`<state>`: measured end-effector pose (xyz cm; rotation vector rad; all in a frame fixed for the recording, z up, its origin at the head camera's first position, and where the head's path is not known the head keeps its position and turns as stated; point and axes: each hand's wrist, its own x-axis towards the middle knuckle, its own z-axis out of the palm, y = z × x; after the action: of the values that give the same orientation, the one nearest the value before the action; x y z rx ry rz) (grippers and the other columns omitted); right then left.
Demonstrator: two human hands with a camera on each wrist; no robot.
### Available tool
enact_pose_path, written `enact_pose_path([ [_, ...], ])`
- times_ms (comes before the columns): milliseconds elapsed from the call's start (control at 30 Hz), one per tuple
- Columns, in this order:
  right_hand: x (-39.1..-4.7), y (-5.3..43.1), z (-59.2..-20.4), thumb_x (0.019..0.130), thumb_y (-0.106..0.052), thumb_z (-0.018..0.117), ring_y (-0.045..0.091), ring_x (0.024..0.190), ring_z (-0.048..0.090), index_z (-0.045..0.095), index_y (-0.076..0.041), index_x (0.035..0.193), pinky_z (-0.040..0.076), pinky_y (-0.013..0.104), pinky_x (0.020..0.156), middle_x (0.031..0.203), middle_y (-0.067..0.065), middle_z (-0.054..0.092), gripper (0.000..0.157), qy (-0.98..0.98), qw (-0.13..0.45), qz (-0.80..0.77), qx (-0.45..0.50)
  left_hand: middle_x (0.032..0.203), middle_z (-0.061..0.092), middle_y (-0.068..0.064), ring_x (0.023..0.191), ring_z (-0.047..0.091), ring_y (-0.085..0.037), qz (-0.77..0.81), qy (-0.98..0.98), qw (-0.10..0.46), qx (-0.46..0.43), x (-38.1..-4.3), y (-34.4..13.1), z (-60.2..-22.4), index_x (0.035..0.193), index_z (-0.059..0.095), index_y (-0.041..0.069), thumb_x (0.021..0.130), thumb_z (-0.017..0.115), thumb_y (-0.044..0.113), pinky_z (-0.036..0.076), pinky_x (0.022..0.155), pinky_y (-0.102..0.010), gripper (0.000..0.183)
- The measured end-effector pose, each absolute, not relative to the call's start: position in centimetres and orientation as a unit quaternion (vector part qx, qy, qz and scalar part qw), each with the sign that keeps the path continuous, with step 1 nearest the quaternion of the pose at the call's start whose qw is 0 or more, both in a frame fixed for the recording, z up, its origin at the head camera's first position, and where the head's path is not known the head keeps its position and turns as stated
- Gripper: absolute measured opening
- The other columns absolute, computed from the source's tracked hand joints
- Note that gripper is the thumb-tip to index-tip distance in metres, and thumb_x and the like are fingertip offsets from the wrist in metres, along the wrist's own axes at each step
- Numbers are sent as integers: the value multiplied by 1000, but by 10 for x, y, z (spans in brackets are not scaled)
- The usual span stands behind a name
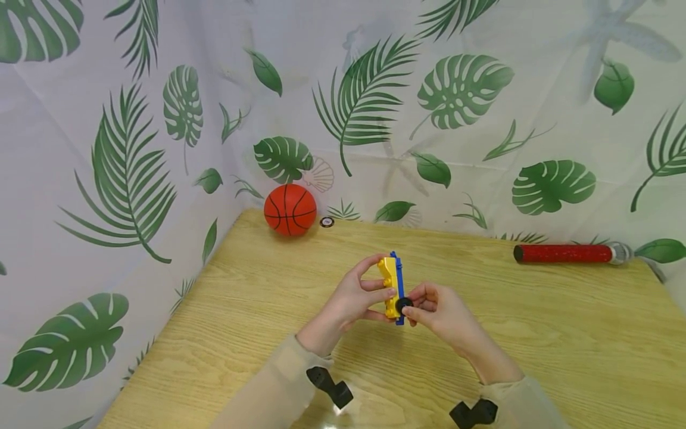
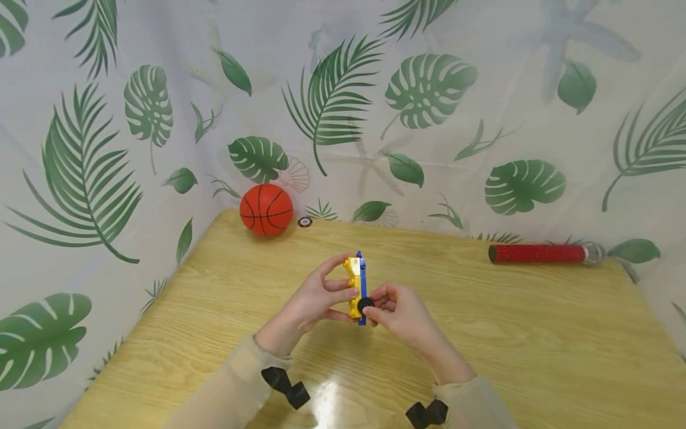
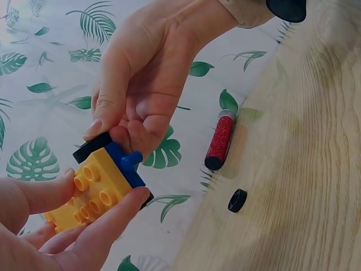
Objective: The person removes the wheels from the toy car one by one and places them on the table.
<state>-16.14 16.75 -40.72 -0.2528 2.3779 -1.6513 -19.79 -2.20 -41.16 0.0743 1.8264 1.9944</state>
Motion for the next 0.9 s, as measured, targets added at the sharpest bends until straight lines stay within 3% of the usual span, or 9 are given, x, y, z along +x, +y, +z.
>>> enact_pose_path([
  [267,-158,166,-404,93,2,63,18,75,62,55,10,106,56,26,68,93,14,64,17,824,107,-549,-89,121,68,-17,99,71,-31,717,664,212,20,-197,-20,-413,149,41,28,92,68,4,61,63,-45,68],
  [400,-156,163,-400,91,1,67,15,67,54,53,4,94,48,21,57,82,8,57,15,860,67,-497,-93,116,68,-19,94,72,-31,728,652,211,8,-198,-21,-416,150,40,24,92,67,4,61,68,-50,67],
  [500,-155,161,-397,90,-1,70,13,68,55,50,2,93,49,18,57,80,7,55,20,864,53,-491,-97,115,68,-20,94,72,-31,732,648,210,4,-197,-23,-416,149,40,24,92,68,4,61,68,-50,67],
  [667,-159,168,-393,93,-1,66,14,80,63,50,10,113,57,22,75,94,10,59,28,795,99,-591,-91,121,69,-18,98,71,-32,729,653,204,23,-196,-27,-410,146,43,29,91,69,4,61,69,-49,66],
  [900,-161,179,-396,92,-3,67,13,78,66,44,7,122,59,26,78,92,7,57,39,760,94,-633,-116,121,69,-18,97,71,-31,735,646,206,20,-198,-28,-412,147,43,29,91,69,3,61,67,-48,67],
])
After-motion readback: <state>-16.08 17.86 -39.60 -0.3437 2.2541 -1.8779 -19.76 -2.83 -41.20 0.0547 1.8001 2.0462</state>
